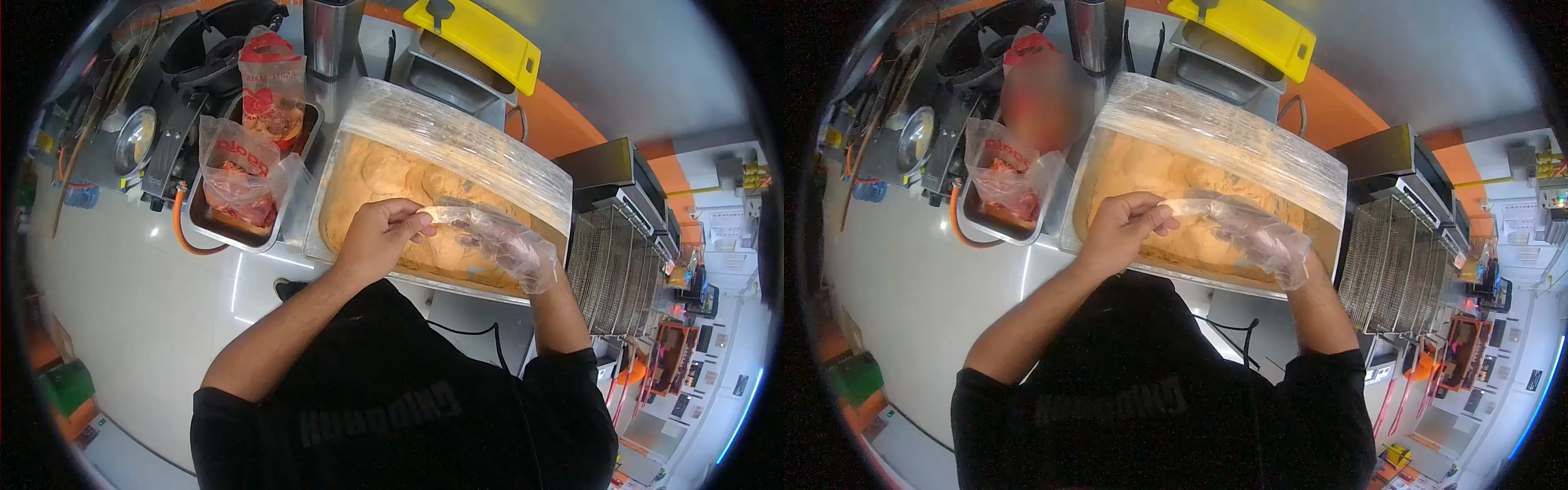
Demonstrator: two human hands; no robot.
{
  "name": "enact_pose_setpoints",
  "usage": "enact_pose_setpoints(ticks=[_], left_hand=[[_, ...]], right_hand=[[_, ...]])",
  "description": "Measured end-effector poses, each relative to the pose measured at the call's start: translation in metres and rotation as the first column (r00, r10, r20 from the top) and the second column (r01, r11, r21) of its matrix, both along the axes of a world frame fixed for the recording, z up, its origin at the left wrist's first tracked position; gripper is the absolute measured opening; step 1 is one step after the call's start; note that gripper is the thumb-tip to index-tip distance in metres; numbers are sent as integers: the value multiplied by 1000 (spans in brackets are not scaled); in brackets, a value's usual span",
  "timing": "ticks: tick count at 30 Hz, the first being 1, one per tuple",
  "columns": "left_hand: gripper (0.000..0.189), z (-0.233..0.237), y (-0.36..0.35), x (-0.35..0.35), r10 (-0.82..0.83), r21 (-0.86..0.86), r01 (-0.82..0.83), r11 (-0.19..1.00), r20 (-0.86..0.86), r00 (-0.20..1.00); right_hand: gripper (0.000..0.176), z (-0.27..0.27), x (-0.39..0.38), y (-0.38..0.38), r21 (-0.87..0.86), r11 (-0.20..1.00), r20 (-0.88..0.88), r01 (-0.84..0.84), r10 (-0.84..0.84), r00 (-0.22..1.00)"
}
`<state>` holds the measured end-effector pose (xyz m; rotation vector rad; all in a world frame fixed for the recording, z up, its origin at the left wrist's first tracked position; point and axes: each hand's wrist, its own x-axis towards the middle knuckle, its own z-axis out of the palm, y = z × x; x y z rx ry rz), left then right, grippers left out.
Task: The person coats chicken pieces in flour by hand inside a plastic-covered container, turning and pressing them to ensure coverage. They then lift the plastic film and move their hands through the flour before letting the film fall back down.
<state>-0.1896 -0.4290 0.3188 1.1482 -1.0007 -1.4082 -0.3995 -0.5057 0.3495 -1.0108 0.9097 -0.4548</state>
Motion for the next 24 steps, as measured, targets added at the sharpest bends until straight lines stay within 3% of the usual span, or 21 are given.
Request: enact_pose_setpoints(ticks=[5, 8, 11, 13, 17, 19, 20, 22, 24], left_hand=[[19, 5, 3, 2, 1, 23, -2, 1000, 46, 999], [21, 2, 4, 2, 5, 20, -7, 1000, 67, 998], [22, -3, 5, 1, 13, -12, -12, 1000, 61, 998], [23, -2, 5, 1, 18, -14, -17, 1000, 102, 995], [23, -9, 5, 1, 8, -28, -4, 1000, 127, 992], [23, -13, 6, 2, 5, 10, -6, 1000, 135, 991], [23, -16, 6, 3, 6, 9, -7, 1000, 136, 991], [21, -18, 8, 5, 39, 16, -42, 999, 143, 989], [19, -20, 10, 10, 59, -20, -56, 998, 213, 975]], right_hand=[[46, -11, -3, -2, 15, 1000, -50, -3, 4, 999], [46, -16, -9, -2, 83, 996, 74, 34, -40, 996], [51, -17, -13, -4, 67, 992, 18, -103, 102, 995], [51, -16, -14, -3, 277, 961, 160, -26, -19, 987], [52, -22, -17, -7, 261, 964, 126, -45, 12, 992], [52, -15, -8, -7, -97, 960, -220, -263, 237, 946], [52, -9, -3, -5, -98, 960, -219, -264, 238, 946], [52, 2, 9, -2, -344, 763, -572, -548, 292, 766], [53, -7, 12, -1, -393, 703, -650, -593, 244, 720]])
